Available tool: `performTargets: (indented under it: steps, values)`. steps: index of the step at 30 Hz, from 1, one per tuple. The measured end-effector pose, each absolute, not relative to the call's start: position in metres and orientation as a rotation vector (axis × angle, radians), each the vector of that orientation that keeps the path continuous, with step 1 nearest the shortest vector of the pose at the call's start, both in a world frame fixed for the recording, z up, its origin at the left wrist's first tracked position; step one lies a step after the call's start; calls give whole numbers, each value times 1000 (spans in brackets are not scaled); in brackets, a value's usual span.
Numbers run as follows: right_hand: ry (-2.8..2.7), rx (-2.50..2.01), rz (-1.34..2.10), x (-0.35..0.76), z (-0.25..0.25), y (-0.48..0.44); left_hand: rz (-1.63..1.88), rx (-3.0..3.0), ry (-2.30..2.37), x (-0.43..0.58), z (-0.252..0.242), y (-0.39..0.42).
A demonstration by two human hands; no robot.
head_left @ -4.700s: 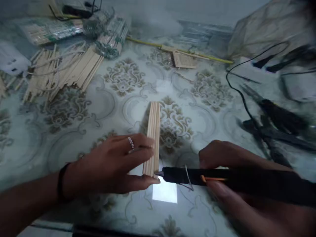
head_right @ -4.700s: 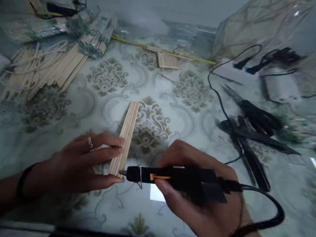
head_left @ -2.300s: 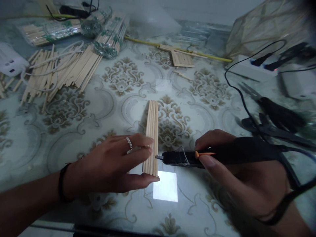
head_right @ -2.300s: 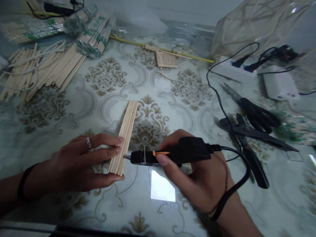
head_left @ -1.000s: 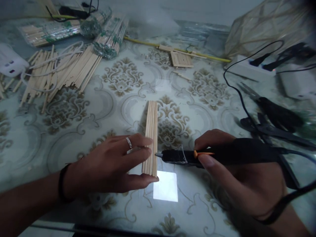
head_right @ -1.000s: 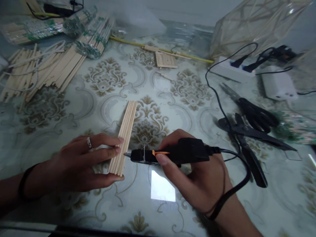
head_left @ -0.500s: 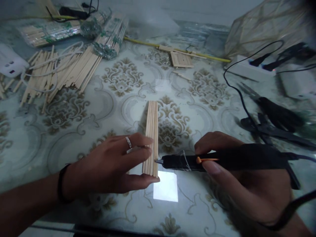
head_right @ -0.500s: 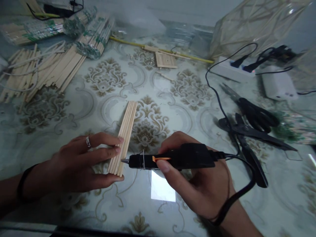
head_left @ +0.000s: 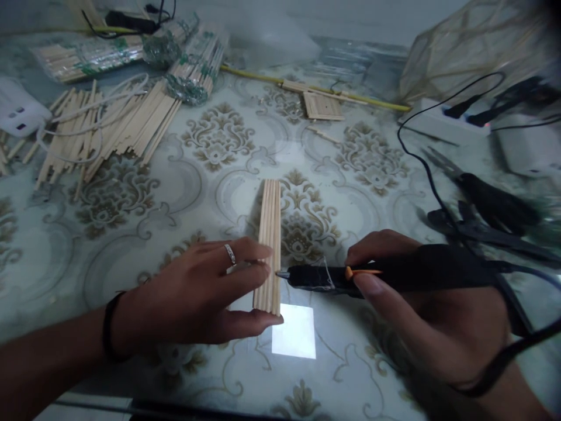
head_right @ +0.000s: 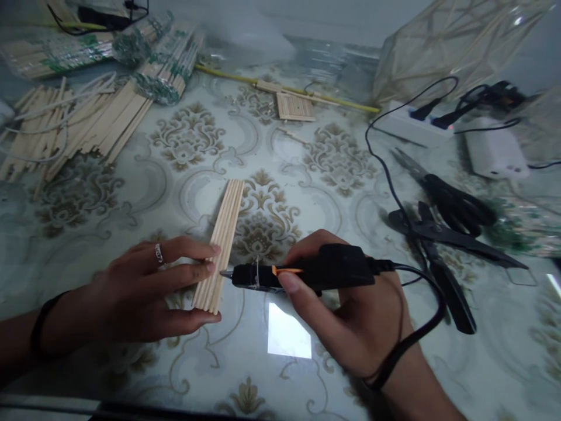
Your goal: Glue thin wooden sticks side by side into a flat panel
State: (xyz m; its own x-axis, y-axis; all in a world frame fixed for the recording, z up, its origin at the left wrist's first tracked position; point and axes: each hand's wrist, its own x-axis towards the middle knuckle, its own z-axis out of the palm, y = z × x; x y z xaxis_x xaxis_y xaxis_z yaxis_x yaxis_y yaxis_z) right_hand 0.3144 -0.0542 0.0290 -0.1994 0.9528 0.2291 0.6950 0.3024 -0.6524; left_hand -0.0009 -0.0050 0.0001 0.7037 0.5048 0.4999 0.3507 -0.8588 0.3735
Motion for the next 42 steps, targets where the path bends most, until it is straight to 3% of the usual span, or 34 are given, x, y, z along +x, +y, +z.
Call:
performTargets:
  steps: [42]
  values:
    - [-1911, -1474, 572, 309, 26, -55, 900, 2623, 688, 1, 3, -5]
